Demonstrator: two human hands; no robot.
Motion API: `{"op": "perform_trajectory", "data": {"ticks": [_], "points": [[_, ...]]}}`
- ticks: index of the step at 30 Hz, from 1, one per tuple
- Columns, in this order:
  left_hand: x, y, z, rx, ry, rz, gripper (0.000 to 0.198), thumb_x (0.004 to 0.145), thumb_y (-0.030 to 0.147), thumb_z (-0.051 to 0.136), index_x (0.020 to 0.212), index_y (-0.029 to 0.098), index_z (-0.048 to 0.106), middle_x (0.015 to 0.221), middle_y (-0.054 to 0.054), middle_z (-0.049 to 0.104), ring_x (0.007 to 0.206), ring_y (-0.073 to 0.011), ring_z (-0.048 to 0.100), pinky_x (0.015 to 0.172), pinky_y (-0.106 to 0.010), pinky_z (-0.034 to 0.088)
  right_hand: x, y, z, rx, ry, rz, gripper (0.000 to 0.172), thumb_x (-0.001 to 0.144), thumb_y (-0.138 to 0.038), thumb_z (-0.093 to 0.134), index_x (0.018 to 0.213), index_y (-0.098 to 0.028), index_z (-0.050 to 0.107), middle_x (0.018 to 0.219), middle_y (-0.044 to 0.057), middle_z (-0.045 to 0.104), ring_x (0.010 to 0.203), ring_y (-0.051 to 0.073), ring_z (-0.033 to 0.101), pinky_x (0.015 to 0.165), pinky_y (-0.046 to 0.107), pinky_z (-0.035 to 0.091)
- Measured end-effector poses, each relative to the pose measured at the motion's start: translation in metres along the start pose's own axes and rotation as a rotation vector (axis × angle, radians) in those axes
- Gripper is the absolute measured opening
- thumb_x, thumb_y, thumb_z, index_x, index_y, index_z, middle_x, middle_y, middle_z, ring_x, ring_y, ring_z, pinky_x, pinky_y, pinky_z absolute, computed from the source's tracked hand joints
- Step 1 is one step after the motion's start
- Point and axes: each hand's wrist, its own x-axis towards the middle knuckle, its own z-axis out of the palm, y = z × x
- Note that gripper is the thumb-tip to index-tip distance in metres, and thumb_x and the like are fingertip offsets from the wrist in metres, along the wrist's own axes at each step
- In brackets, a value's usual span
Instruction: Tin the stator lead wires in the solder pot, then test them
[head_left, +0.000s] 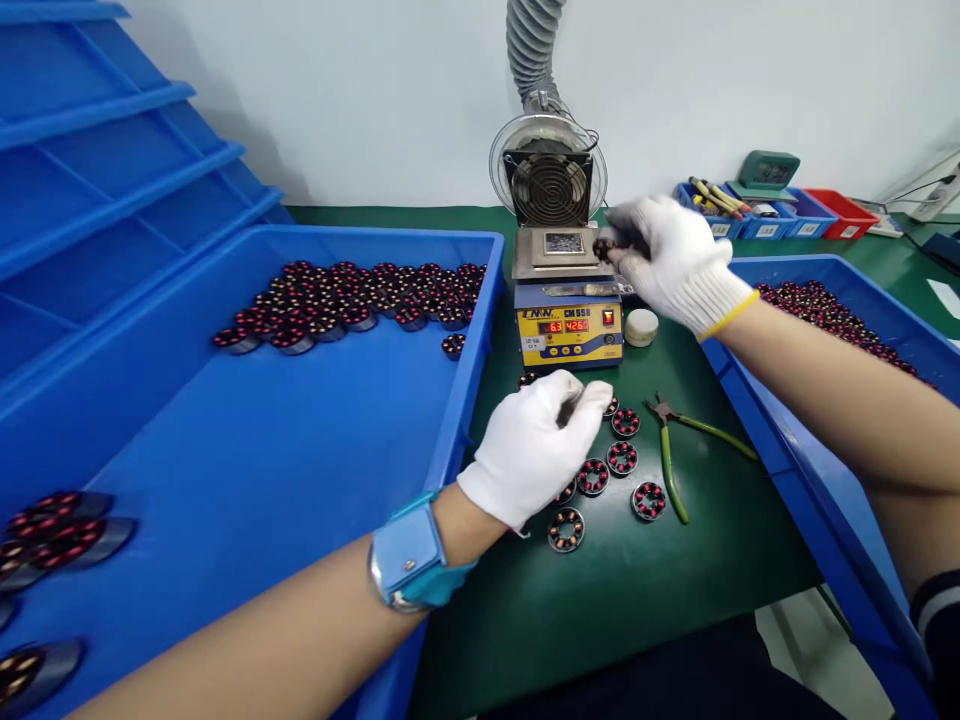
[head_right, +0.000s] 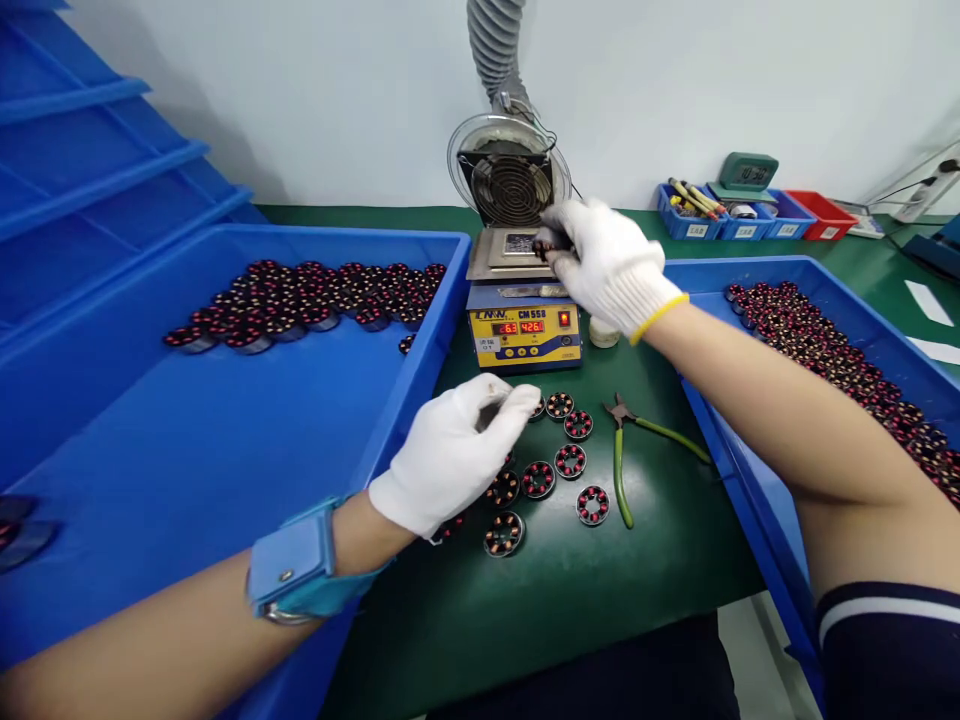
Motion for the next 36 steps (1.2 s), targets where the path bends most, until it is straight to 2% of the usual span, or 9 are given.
{"op": "perform_trajectory", "data": {"ticks": [2, 5, 10, 17, 21, 26, 33, 36], "points": [[0.001, 0.0, 0.002, 0.063, -0.06, 0.012, 0.04, 0.091, 0.045, 0.051, 0.061, 0.021, 0.041, 0.052, 0.004, 0.042, 0.052, -0.0124, 0.04, 0.055, -0.028, 0.028, 0.034, -0.002, -0.004, -0.21, -0.06, -0.034, 0.037, 0.086, -0.034, 0.055, 0.121, -0.026, 0.063, 0.118, 0.01, 0.062, 0.103, 0.034, 0.06, 0.083, 0.052, 0.052], [0.0, 0.001, 0.004, 0.118, -0.115, 0.04, 0.044, 0.092, 0.044, 0.049, 0.059, 0.02, 0.033, 0.052, 0.004, 0.038, 0.051, -0.0123, 0.036, 0.055, -0.029, 0.024, 0.079, -0.005, 0.003, -0.391, -0.169, -0.057, 0.036, 0.087, -0.032, 0.054, 0.122, -0.024, 0.061, 0.123, 0.012, 0.059, 0.105, 0.036, 0.06, 0.083, 0.052, 0.052], [0.0, 0.004, 0.003, 0.164, -0.186, 0.101, 0.042, 0.093, 0.04, 0.047, 0.059, 0.02, 0.031, 0.056, 0.003, 0.043, 0.055, -0.014, 0.043, 0.057, -0.03, 0.024, 0.119, -0.006, 0.029, -0.531, -0.295, -0.06, 0.038, 0.089, -0.027, 0.054, 0.127, -0.02, 0.058, 0.128, 0.016, 0.055, 0.112, 0.04, 0.057, 0.088, 0.054, 0.049], [0.0, 0.006, 0.003, 0.213, -0.274, 0.122, 0.041, 0.094, 0.041, 0.044, 0.06, 0.02, 0.036, 0.058, 0.001, 0.051, 0.057, -0.0168, 0.053, 0.056, -0.03, 0.024, 0.123, -0.025, 0.042, -0.52, -0.347, -0.084, 0.038, 0.091, -0.019, 0.059, 0.127, -0.01, 0.058, 0.128, 0.018, 0.054, 0.114, 0.035, 0.056, 0.096, 0.052, 0.043], [0.0, 0.007, 0.003, 0.226, -0.287, 0.141, 0.04, 0.095, 0.04, 0.042, 0.06, 0.02, 0.038, 0.055, 0.001, 0.051, 0.056, -0.0175, 0.054, 0.054, -0.03, 0.021, 0.12, -0.032, 0.045, -0.554, -0.365, -0.089, 0.043, 0.087, -0.016, 0.062, 0.13, -0.013, 0.058, 0.13, 0.018, 0.055, 0.111, 0.04, 0.058, 0.089, 0.055, 0.049], [0.0, 0.006, 0.002, 0.233, -0.305, 0.147, 0.04, 0.095, 0.04, 0.042, 0.061, 0.021, 0.039, 0.056, 0.001, 0.053, 0.058, -0.0189, 0.057, 0.054, -0.031, 0.022, 0.119, -0.028, 0.05, -0.536, -0.368, -0.076, 0.042, 0.088, -0.017, 0.06, 0.13, -0.013, 0.058, 0.13, 0.018, 0.055, 0.112, 0.038, 0.058, 0.092, 0.055, 0.049], [0.0, 0.005, 0.002, 0.246, -0.325, 0.129, 0.04, 0.095, 0.041, 0.042, 0.061, 0.021, 0.04, 0.057, 0.001, 0.054, 0.058, -0.019, 0.057, 0.054, -0.031, 0.023, 0.117, -0.02, 0.056, -0.52, -0.31, -0.069, 0.039, 0.086, -0.018, 0.06, 0.125, -0.014, 0.061, 0.126, 0.016, 0.057, 0.106, 0.036, 0.061, 0.088, 0.054, 0.051], [0.0, 0.004, 0.003, 0.209, -0.3, 0.113, 0.038, 0.094, 0.041, 0.044, 0.062, 0.021, 0.04, 0.06, 0.002, 0.056, 0.059, -0.0181, 0.056, 0.054, -0.031, 0.025, 0.118, -0.013, 0.053, -0.427, -0.245, -0.034, 0.039, 0.084, -0.021, 0.062, 0.123, -0.016, 0.063, 0.126, 0.013, 0.059, 0.107, 0.033, 0.061, 0.091, 0.053, 0.049]]}}
